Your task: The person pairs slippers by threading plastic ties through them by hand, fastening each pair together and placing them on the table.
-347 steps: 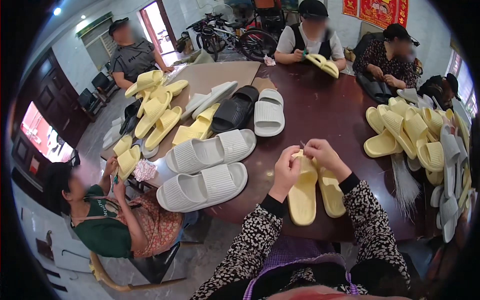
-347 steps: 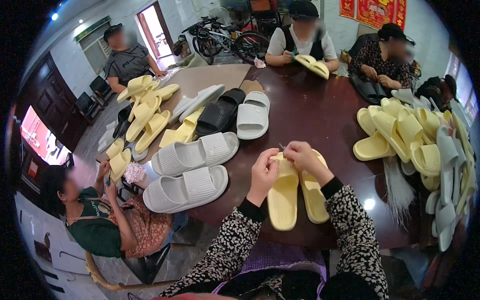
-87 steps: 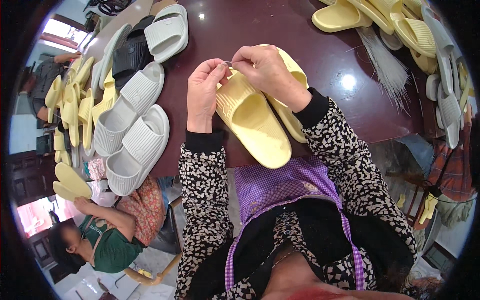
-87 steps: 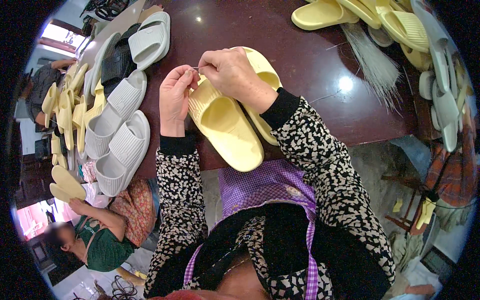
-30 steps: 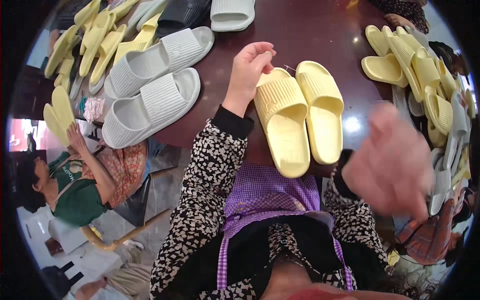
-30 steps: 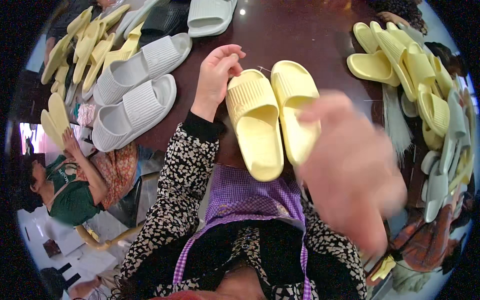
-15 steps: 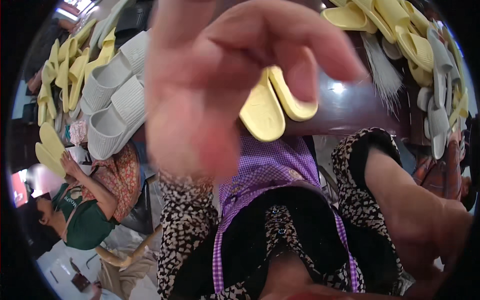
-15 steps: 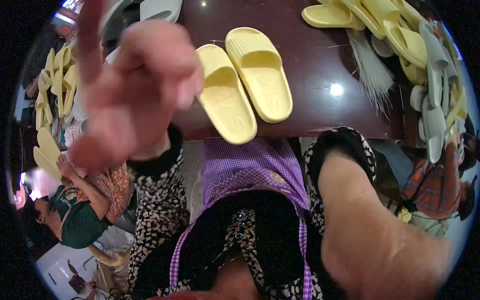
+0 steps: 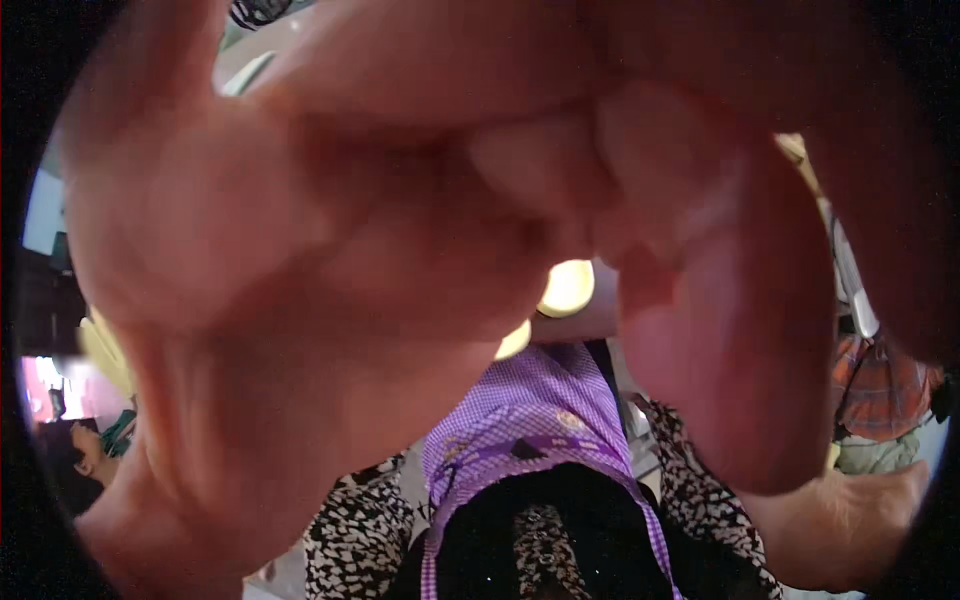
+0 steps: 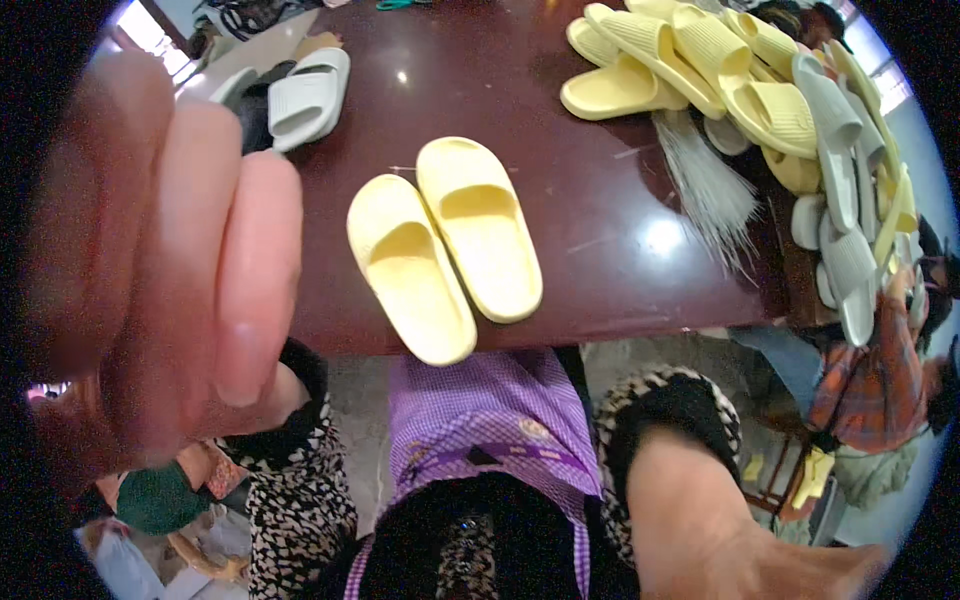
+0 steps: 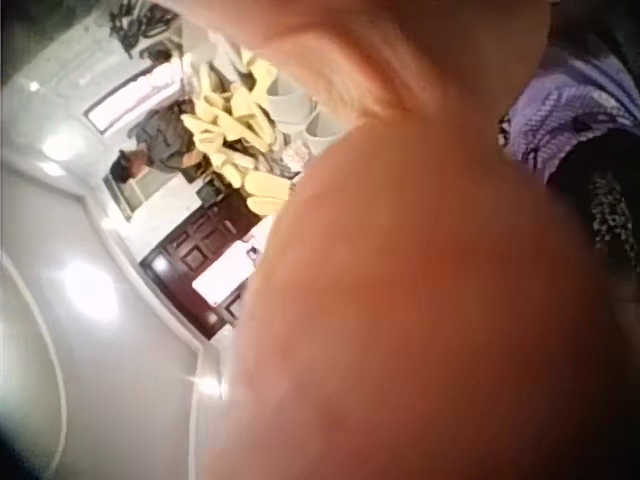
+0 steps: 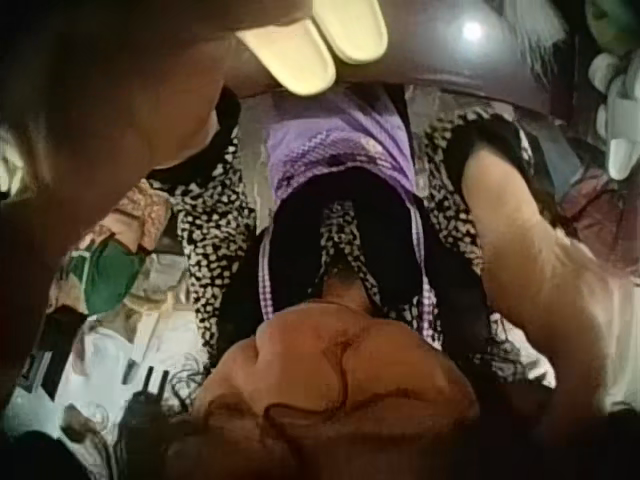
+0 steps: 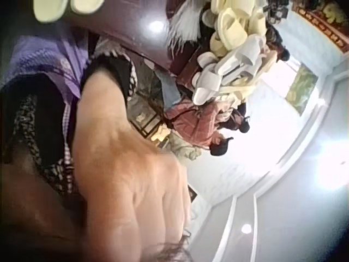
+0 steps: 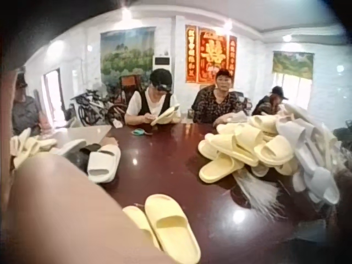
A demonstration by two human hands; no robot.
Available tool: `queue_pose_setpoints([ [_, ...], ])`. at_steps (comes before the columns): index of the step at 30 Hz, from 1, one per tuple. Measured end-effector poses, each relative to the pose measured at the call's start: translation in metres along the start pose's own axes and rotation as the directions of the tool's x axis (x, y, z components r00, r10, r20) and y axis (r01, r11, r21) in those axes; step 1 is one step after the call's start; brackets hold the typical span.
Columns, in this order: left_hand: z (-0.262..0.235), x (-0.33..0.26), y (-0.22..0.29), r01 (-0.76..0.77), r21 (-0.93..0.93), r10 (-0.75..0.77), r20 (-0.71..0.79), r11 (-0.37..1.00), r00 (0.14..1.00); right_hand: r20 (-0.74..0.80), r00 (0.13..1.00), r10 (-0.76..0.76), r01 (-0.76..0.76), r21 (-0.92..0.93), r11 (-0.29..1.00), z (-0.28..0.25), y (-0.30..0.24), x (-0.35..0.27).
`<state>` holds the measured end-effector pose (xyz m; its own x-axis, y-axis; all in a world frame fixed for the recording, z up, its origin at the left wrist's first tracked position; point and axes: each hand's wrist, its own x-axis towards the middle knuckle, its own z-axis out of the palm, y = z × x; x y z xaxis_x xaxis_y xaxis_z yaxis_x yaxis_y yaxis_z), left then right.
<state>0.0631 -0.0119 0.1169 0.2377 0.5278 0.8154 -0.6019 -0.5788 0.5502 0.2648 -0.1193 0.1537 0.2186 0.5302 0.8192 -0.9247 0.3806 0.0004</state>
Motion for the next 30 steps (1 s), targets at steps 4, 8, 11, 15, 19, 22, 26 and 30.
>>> queue_pose_setpoints([
  [4,-0.008,0.001,0.018,-0.033,0.034,0.034,-0.024,0.999,0.999,-0.022,0.999,0.033,-0.032,0.061,0.998,-0.001,-0.002,0.007],
  [8,-0.007,0.004,0.034,-0.097,0.038,0.099,-0.046,0.995,0.994,-0.013,0.997,0.077,-0.076,0.089,0.993,0.011,-0.03,0.018],
  [11,-0.004,0.0,0.043,-0.119,0.046,0.122,-0.064,0.992,0.991,-0.031,0.994,0.104,-0.1,0.115,0.988,0.017,-0.028,0.019],
  [15,0.0,-0.009,0.047,-0.103,0.033,0.105,-0.087,0.994,0.991,0.019,0.963,0.268,-0.265,0.231,0.936,0.017,0.019,0.018],
  [19,0.014,-0.005,0.042,-0.077,0.011,0.077,-0.073,0.997,0.994,0.122,0.947,0.296,-0.318,0.265,0.91,0.011,0.012,0.026],
  [22,0.018,-0.01,0.04,-0.048,0.004,0.048,-0.078,0.999,0.996,0.208,0.941,0.265,-0.315,0.259,0.913,0.01,0.007,0.027],
  [26,0.02,-0.017,0.049,-0.01,0.011,0.011,-0.088,1.0,0.996,0.324,0.92,0.221,-0.312,0.265,0.912,0.014,0.001,0.029],
  [30,0.022,-0.024,0.064,0.026,0.024,-0.023,-0.101,0.999,0.995,0.436,0.883,0.173,-0.313,0.275,0.909,0.022,-0.005,0.03],
])
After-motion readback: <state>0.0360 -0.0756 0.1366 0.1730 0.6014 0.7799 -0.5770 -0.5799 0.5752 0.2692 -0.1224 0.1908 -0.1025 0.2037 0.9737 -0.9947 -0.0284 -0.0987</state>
